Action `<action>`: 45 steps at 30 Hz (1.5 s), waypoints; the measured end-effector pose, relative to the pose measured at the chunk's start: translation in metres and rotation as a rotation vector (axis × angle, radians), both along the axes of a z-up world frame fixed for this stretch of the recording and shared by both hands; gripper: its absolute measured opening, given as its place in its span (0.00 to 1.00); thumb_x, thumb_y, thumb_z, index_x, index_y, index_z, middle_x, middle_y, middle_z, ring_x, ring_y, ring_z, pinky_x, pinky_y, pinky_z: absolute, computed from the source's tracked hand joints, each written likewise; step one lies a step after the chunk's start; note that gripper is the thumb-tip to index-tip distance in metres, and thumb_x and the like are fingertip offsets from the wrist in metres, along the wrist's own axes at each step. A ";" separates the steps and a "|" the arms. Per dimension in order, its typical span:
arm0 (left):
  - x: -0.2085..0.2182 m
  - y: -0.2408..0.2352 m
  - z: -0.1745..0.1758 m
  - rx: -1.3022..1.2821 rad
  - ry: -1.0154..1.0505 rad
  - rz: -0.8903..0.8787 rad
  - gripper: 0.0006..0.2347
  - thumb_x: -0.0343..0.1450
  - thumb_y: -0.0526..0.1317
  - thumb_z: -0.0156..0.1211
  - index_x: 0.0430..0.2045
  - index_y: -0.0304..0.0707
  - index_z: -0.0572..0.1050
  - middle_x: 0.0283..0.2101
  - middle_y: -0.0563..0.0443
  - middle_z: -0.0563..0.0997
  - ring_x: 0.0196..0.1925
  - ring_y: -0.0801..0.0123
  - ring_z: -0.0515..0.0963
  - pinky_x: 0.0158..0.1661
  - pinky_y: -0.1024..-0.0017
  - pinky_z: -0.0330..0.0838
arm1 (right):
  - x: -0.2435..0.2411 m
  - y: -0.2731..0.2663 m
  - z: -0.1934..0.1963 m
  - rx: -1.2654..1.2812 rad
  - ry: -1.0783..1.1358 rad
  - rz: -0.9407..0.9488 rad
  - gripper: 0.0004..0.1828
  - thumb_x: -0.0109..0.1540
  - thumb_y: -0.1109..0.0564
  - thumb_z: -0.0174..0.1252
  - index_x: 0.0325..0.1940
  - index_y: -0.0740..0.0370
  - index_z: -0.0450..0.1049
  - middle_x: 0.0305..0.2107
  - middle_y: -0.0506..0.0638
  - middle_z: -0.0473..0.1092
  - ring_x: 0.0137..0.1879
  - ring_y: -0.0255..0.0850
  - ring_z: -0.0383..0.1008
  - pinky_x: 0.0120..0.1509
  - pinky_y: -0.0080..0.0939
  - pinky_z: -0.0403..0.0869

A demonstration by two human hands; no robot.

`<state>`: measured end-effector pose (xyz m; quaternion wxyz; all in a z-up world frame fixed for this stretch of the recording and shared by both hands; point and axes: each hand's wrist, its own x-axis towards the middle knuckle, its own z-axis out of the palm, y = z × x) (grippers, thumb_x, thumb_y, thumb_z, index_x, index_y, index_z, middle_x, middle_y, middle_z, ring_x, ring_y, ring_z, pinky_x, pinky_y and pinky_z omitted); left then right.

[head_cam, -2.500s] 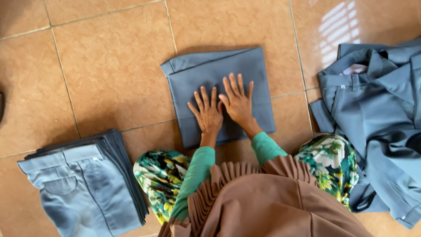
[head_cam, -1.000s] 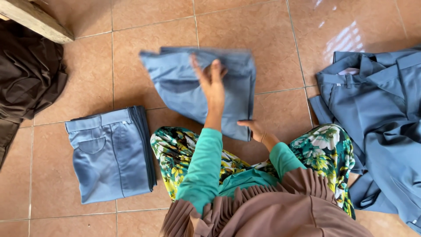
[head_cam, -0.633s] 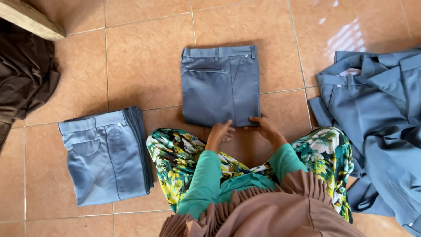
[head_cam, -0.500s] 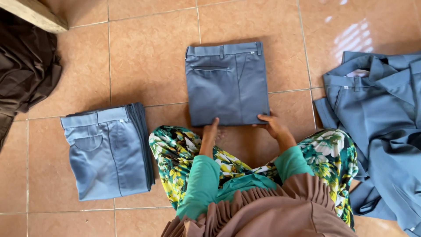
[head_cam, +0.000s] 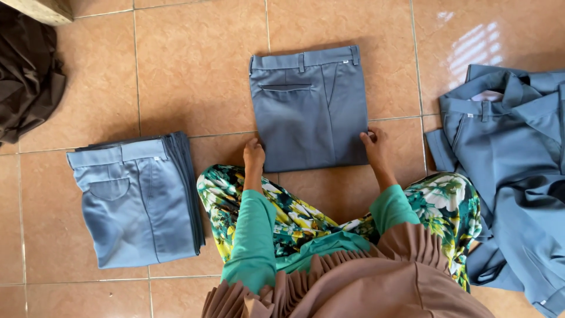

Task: The person sits on a tiled floor and folds multiple pairs of grey trousers by hand. They smooth each pair, fold the legs, and then fold the garment in half before stacking it with the others.

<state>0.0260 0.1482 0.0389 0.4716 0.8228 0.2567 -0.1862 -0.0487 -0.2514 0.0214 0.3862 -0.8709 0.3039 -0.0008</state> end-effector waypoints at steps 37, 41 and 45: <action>-0.006 -0.010 0.015 0.054 0.126 -0.192 0.32 0.66 0.36 0.67 0.65 0.37 0.60 0.61 0.23 0.70 0.25 0.56 0.86 0.26 0.69 0.86 | -0.025 -0.062 0.008 0.218 0.381 0.263 0.29 0.46 0.49 0.80 0.47 0.65 0.83 0.33 0.66 0.78 0.29 0.50 0.77 0.32 0.45 0.76; -0.008 -0.084 0.066 0.608 -0.604 -0.306 0.26 0.73 0.45 0.60 0.67 0.42 0.62 0.65 0.33 0.66 0.63 0.40 0.69 0.57 0.49 0.69 | 0.020 0.005 0.075 -0.338 -0.076 0.279 0.28 0.62 0.41 0.66 0.63 0.52 0.75 0.54 0.60 0.72 0.55 0.58 0.76 0.51 0.60 0.77; 0.008 -0.151 0.059 0.598 -0.682 -0.791 0.25 0.80 0.49 0.46 0.74 0.47 0.54 0.77 0.39 0.52 0.79 0.45 0.48 0.73 0.48 0.46 | 0.080 0.078 0.089 -0.645 -0.371 0.312 0.29 0.73 0.44 0.51 0.77 0.54 0.62 0.72 0.61 0.56 0.76 0.60 0.53 0.70 0.68 0.63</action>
